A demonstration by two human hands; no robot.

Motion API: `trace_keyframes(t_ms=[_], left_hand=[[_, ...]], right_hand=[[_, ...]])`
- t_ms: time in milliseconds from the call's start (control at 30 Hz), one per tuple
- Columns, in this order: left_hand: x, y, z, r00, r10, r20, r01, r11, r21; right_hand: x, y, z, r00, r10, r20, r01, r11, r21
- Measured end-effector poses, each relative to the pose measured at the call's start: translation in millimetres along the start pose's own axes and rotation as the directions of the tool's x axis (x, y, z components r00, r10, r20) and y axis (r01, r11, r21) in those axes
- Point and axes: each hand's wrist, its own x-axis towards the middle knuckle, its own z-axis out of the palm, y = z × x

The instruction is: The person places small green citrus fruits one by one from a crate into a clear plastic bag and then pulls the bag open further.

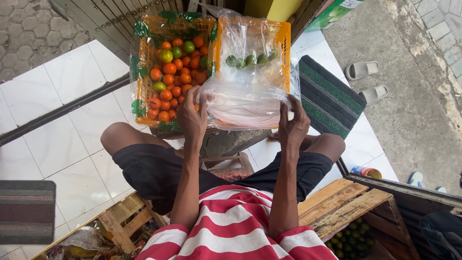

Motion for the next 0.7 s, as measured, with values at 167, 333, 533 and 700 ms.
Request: trace_keyframes(t_ms=[167, 333, 533, 700], left_hand=[[0, 9, 1, 1.000, 0.020, 0.003, -0.020, 1.000, 0.001], [-2, 11, 5, 0.997, -0.069, 0.020, 0.071, 0.982, -0.176], [3, -24, 25, 0.910, -0.325, 0.257, 0.407, 0.592, -0.695], [-13, -76, 51, 0.782, -0.397, 0.480, 0.598, 0.264, -0.757]], right_hand=[[-1, 23, 14, 0.996, -0.017, -0.092, 0.018, 1.000, 0.014], [-4, 25, 21, 0.980, 0.187, -0.068, -0.158, 0.939, 0.305], [-2, 48, 20, 0.898, 0.393, 0.197, -0.423, 0.652, 0.629], [-2, 111, 36, 0.788, 0.485, 0.379, -0.560, 0.309, 0.769]])
